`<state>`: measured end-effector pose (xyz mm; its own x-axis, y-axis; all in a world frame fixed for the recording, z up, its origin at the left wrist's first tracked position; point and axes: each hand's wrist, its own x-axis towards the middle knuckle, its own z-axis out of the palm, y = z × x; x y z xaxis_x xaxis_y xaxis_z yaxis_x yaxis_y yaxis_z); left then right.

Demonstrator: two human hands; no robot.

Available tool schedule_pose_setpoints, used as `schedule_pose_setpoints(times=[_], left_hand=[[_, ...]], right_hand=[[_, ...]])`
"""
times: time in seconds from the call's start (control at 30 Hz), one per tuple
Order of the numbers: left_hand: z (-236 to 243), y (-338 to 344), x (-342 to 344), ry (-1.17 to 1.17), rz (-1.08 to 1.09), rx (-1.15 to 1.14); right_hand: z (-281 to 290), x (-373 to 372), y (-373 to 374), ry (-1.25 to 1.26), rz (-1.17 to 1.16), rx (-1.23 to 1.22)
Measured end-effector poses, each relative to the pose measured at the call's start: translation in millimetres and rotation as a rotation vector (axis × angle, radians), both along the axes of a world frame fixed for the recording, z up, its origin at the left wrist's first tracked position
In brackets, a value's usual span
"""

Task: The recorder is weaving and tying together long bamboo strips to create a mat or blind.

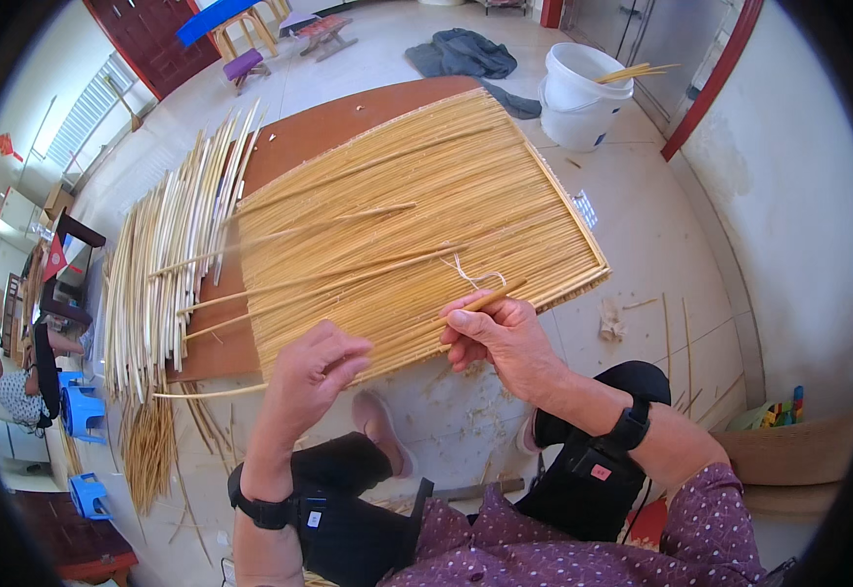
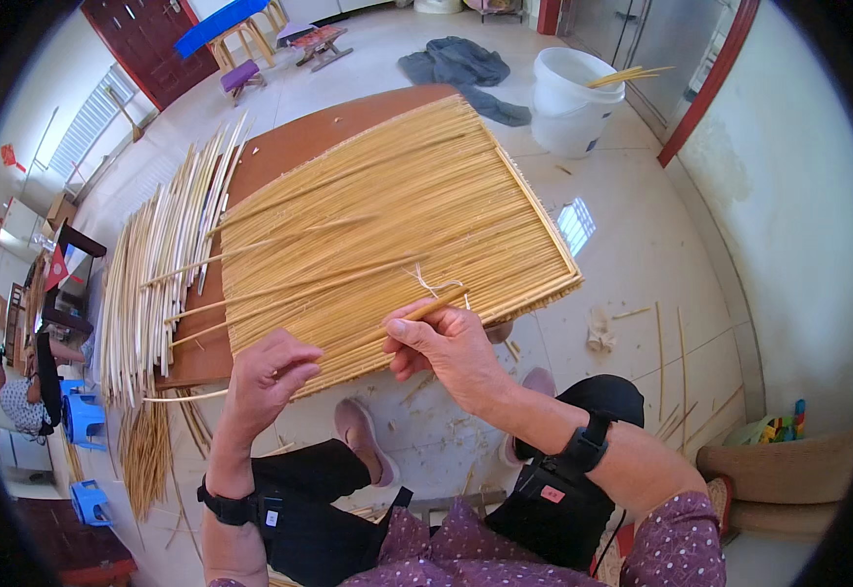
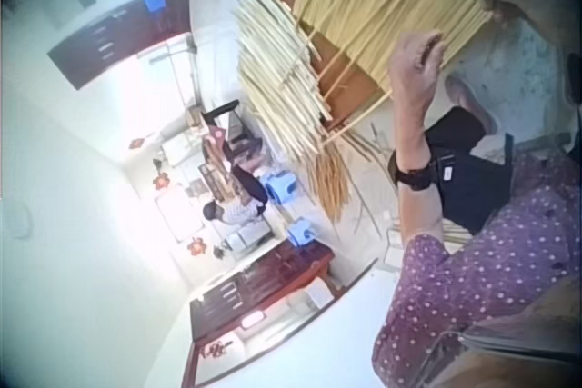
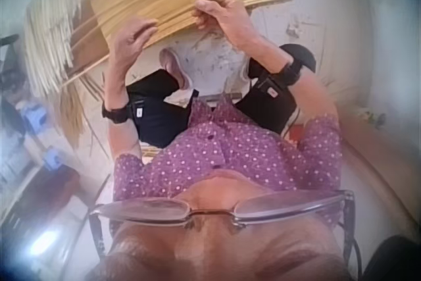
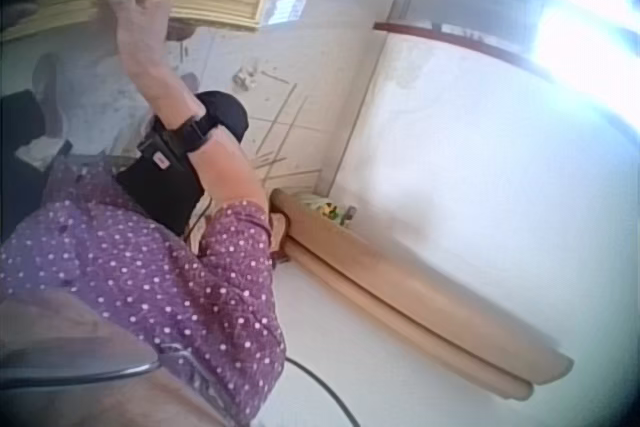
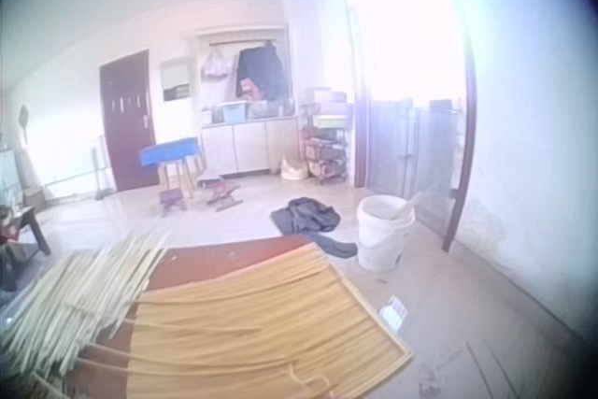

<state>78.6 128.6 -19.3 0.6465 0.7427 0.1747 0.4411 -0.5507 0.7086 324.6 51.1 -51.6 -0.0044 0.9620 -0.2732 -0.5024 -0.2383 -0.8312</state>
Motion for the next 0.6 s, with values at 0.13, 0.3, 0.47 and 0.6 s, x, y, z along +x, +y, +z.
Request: schedule_pose_setpoints(times=[0.13, 0.3, 0.47, 0.6], left_hand=[[0.2, 2.1, -5.0, -0.041, 0.008, -0.028], [-3.8, 5.2, -9.9, -0.048, 0.045, -0.028], [0.0, 5.0, -10.4, -0.016, 0.078, -0.031], [-7.4, 8.4, -8.7, 0.014, 0.083, 0.051]], right_hand=[[-0.9, 1.7, 2.5, -0.037, -0.020, -0.023], [-2.6, 11.5, 5.0, 0.017, -0.129, 0.017], [-2.4, 12.1, 4.7, 0.018, -0.101, 0.022], [-6.0, 10.3, 8.4, -0.021, -0.112, -0.071]])
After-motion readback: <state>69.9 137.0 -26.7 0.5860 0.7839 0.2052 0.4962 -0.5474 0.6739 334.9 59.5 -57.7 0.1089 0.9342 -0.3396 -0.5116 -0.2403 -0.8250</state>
